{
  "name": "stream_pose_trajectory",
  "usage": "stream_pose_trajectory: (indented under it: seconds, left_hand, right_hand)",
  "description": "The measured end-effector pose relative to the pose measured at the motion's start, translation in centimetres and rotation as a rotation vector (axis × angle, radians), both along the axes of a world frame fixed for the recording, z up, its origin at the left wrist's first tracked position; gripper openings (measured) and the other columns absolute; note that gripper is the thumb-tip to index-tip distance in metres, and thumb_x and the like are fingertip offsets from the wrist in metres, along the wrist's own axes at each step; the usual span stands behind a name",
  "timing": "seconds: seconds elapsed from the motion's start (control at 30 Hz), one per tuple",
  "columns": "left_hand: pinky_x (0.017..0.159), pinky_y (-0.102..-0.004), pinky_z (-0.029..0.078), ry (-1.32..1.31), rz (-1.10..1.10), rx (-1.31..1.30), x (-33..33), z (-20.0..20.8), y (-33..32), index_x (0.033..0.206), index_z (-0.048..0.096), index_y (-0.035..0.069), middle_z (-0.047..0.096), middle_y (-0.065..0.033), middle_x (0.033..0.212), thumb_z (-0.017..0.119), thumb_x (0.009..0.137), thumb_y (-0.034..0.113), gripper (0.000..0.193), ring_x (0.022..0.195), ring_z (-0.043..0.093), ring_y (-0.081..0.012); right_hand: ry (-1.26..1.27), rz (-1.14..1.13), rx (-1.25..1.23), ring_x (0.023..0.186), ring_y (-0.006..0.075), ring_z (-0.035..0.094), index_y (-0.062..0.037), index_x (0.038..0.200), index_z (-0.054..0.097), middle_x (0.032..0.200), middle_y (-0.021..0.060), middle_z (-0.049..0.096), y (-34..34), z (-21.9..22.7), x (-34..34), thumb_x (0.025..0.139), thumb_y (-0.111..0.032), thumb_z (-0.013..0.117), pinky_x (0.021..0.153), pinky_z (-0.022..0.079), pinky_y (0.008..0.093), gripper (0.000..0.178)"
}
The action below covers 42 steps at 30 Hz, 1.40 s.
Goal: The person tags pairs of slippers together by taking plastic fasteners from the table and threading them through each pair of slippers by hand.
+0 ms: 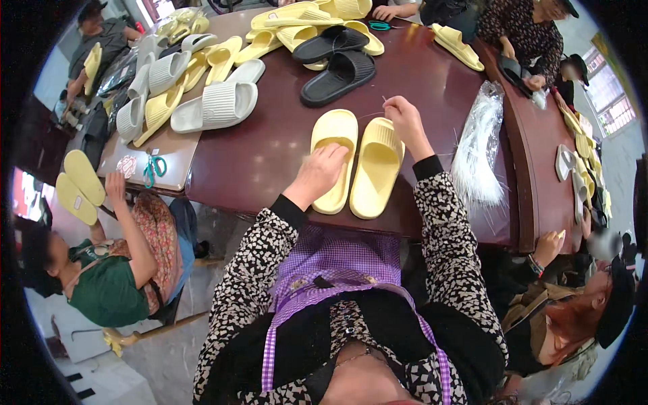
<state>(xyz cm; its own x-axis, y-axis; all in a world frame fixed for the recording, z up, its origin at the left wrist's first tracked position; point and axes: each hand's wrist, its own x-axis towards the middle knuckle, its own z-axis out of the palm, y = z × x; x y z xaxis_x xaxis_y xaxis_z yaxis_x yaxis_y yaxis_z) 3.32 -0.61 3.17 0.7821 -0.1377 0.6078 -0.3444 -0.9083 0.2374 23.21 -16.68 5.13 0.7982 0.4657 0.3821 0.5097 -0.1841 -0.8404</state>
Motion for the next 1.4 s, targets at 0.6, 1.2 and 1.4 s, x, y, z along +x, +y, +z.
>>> stream_pose_trajectory:
  seconds: [0.6, 1.2, 1.4]
  left_hand:
    - [0.057, -0.0224, 0.045, 0.245, 0.018, -0.689, 11.0, 2.5, -4.4, 0.095, 0.061, -0.001, 0.061, -0.0013, 0.077, 0.060, 0.086, 0.006, 0.011, 0.065, 0.055, -0.0065]
    - [0.048, -0.0155, 0.038, 0.375, -0.039, -1.349, 10.7, 3.7, -4.0, 0.092, 0.059, 0.002, 0.057, 0.0026, 0.072, 0.057, 0.091, 0.011, 0.010, 0.056, 0.046, -0.0011]
    - [0.048, -0.0156, 0.038, 0.359, -0.034, -1.353, 10.8, 3.8, -4.0, 0.091, 0.058, 0.002, 0.056, 0.0016, 0.070, 0.057, 0.091, 0.010, 0.008, 0.054, 0.046, -0.0016]
  right_hand:
    - [0.359, 0.109, 0.438, 0.073, 0.0066, 0.055, 0.0011, 0.093, 0.060, 0.079, 0.0000, 0.060, -1.0, -0.9, -1.8, 0.087, -0.004, 0.055, 0.067, 0.046, 0.0209, 0.009]
    - [0.111, 0.025, 0.242, 0.070, 0.0072, 0.057, 0.0029, 0.088, 0.066, 0.076, 0.0026, 0.065, -1.8, 0.4, -3.3, 0.082, -0.005, 0.062, 0.064, 0.046, 0.0219, 0.010]
    - [0.061, -0.005, 0.217, 0.069, 0.0080, 0.058, 0.0031, 0.087, 0.066, 0.075, 0.0036, 0.066, -1.7, 0.2, -3.3, 0.082, -0.005, 0.062, 0.063, 0.047, 0.0225, 0.010]
